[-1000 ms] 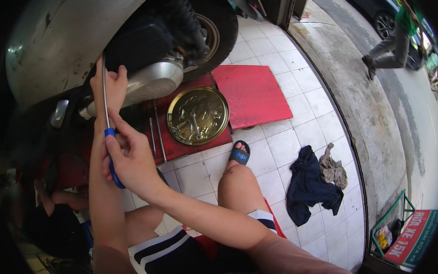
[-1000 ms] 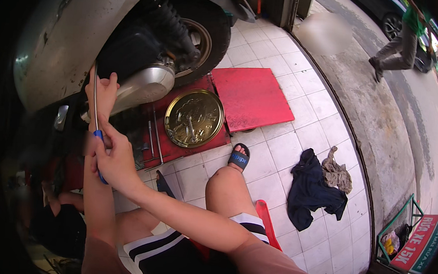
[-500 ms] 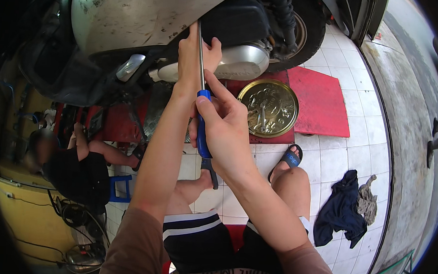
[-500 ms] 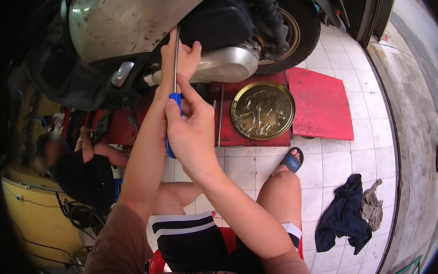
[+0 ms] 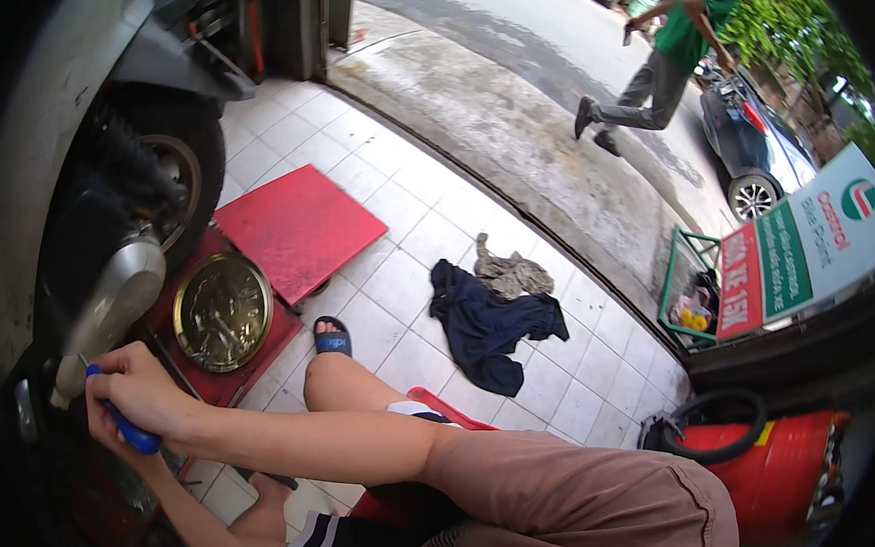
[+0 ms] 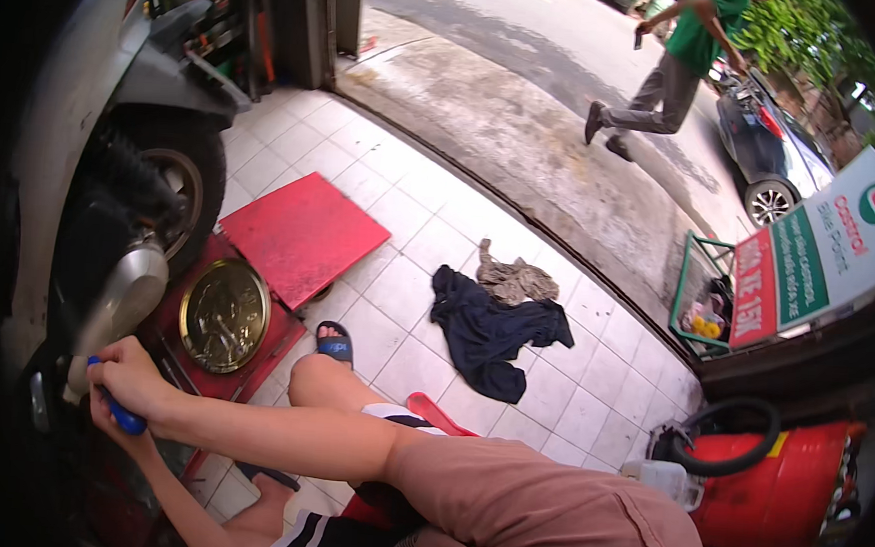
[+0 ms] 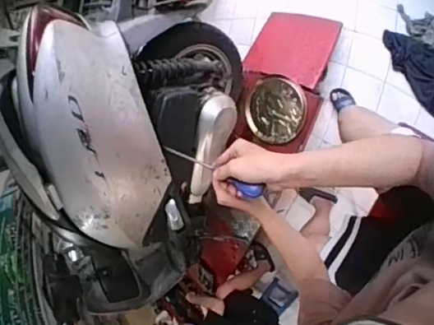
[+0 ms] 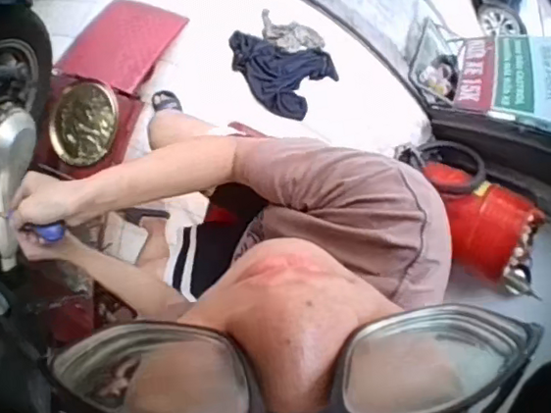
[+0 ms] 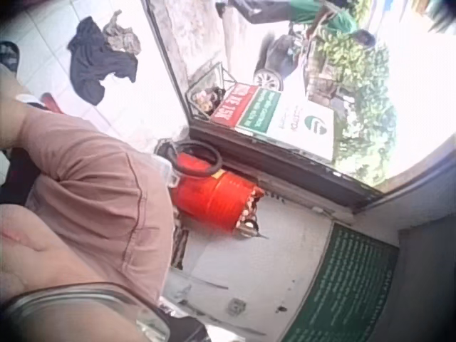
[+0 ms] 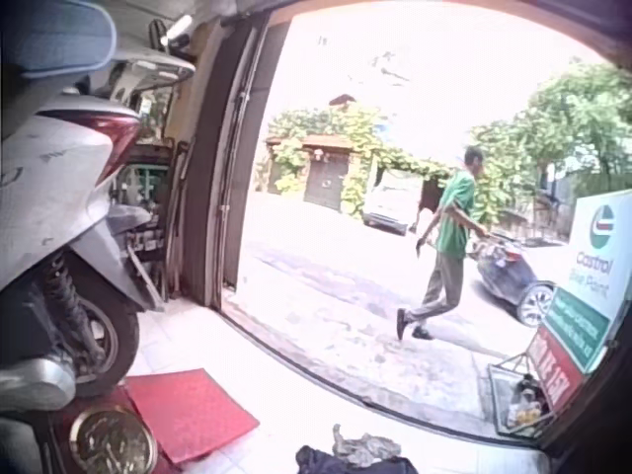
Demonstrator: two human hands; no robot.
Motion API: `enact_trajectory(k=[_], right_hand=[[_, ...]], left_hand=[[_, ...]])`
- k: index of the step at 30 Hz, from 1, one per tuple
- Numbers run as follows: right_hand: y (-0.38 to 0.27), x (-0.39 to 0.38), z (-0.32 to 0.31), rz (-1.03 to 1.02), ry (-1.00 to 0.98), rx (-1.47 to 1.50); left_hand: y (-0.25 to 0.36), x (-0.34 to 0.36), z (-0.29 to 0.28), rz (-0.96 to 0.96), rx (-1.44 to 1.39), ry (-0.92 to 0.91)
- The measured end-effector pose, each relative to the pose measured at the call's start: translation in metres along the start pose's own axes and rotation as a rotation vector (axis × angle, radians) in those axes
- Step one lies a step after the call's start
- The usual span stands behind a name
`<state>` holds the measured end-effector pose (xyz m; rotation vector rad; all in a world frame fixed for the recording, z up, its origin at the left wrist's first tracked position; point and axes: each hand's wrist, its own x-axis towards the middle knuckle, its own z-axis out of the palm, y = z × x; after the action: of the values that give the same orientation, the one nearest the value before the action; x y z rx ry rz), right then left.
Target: The person uses a blue-handled screwdriver to tighten a bolt on the underside of a white motorcycle. The person repeatedly inserts the tool into the bolt, turns it, and then removes it to check the progress. A metal tray is placed on the floor beneath the work area.
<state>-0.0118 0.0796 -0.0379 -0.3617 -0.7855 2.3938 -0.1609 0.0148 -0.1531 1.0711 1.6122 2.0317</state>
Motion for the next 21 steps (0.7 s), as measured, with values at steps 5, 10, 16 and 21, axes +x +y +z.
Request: enact_trajectory(k=[5,10,16,21], right_hand=[[-0.003,-0.004,0.007,-0.047,0.023,-0.01],[0.004,0.001,0.018,-0.164,0.05,-0.092],[0.004,0.004,0.03,-0.173,0.014,-0.091],[0.004,-0.012,0.037,0.277,-0.146,0.497]], left_hand=[[0.156,-0.048,0.043,-0.162,0.298,0.049],[0.182,-0.064,0.036,-0.006,0.531,-0.307],[0.185,-0.067,0.052,0.042,0.513,-0.193],[0.168,-0.057,0.04,0.073,0.552,-0.185]])
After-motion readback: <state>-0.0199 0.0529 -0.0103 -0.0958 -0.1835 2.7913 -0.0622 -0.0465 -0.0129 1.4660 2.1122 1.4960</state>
